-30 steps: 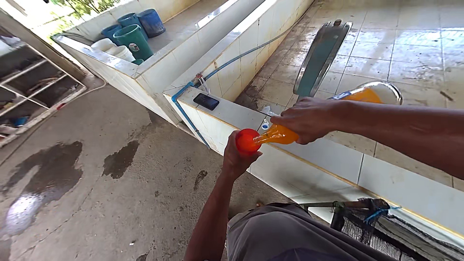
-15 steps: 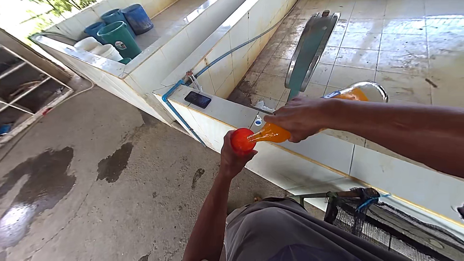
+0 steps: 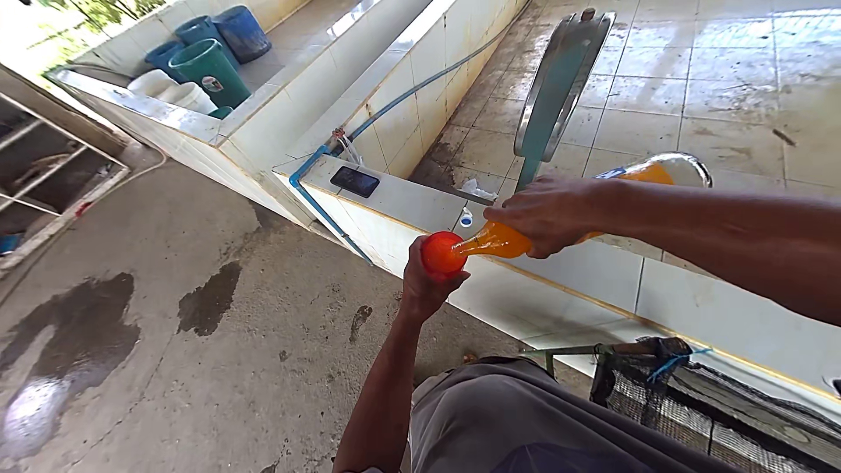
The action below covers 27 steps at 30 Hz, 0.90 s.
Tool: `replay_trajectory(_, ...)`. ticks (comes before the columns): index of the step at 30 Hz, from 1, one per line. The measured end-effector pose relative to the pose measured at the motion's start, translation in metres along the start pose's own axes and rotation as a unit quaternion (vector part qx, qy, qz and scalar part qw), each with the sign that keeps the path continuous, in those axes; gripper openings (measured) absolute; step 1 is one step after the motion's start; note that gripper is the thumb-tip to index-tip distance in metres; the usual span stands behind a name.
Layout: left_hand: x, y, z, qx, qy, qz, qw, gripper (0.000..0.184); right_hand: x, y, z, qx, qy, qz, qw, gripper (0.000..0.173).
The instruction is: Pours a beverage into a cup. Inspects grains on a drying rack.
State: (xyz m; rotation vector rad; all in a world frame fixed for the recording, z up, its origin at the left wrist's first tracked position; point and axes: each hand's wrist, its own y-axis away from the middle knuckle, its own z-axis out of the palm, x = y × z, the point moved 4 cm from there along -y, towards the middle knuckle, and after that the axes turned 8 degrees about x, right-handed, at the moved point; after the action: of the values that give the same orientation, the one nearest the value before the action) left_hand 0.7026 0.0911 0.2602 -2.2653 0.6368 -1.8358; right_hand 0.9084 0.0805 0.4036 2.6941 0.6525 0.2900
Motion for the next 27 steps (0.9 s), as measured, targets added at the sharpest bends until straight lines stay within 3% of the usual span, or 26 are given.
replay_trajectory(13, -0.003, -0.011, 0.016, -0.023, 0.03, -0.001, 0.999, 0.094, 0.025, 0.009, 0.031, 0.016, -0.099, 0.031, 0.994, 0.068)
replay_trajectory(20, 0.008, -0.028, 0.026, -0.035, 0.062, -0.012, 0.997, 0.092, 0.046, 0.019, 0.059, 0.136, -0.197, 0.026, 0.971, 0.07)
replay_trajectory(27, 0.045, -0.052, 0.038, -0.034, 0.063, 0.019, 0.997, 0.092, 0.07, 0.029, 0.081, 0.266, -0.329, 0.11, 0.899, 0.082)
